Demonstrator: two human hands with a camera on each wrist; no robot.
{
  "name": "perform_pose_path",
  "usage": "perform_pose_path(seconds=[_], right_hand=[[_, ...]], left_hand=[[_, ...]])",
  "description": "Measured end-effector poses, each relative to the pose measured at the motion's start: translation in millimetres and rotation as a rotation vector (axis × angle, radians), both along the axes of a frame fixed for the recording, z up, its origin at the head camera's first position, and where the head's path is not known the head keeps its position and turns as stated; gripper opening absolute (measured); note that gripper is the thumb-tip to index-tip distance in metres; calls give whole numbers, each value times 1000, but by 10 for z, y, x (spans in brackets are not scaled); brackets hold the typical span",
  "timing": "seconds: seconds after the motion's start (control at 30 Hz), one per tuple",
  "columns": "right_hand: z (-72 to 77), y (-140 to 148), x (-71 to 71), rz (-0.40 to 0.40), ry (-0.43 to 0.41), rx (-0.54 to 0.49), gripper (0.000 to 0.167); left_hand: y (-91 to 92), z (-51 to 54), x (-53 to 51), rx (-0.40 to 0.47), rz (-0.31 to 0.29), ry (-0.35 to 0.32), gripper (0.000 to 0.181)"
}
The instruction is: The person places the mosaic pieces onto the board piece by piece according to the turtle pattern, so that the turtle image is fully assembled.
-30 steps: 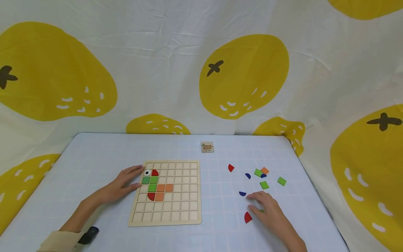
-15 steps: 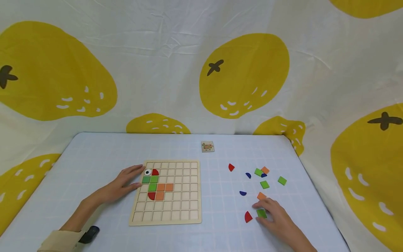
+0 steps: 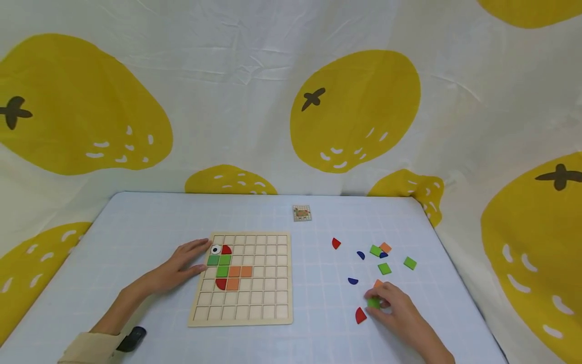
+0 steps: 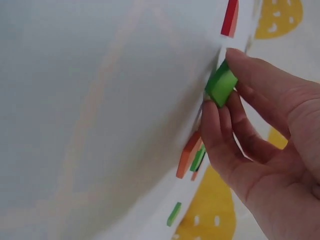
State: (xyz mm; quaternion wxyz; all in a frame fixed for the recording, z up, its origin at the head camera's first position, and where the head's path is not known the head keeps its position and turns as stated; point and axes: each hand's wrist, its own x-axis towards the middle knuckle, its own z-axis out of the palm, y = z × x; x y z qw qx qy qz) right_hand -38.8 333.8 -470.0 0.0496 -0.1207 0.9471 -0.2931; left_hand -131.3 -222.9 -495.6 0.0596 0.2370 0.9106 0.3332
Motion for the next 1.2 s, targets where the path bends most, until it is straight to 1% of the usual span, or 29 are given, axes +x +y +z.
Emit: perform_pose_path(seconds=[0.07,0.13,0.2,0.33,0.4,0.47,0.7,0.93,1.0,1.1,1.2], right_hand=[[3,-35,-32,12,28,-32,26],[13,-78,-72,-1,29,-64,27],[24,-125,-109,-32,-2,-81,26],[36,-221,-180,-83,-67,-76,20],[36,-265,-213,-83,-77,-75,19],[39,-305,-244,-70,-69,-83,19],[55,-460,-356,-33,-9,-131,18],[56,-684,-479,11,35,-183,15],[53,-757,-507,12,48,-195,16],[35,-870,-556,14,91,-197,18],[10,-981,-606,40,148,-200,20]], left_hand=[[2,12,8,3,4,-8,65],[6,27,18,5,12,-26,65],[10,37,23,2,14,-36,65],[12,37,28,-12,17,-42,65],[12,36,31,-13,22,-45,65],[12,37,33,-15,24,-47,66],[17,39,35,-17,32,-54,66],[25,36,35,-22,35,-50,65],[26,40,35,-22,36,-52,65],[27,50,36,-18,36,-55,65],[31,67,38,-13,38,-56,65]])
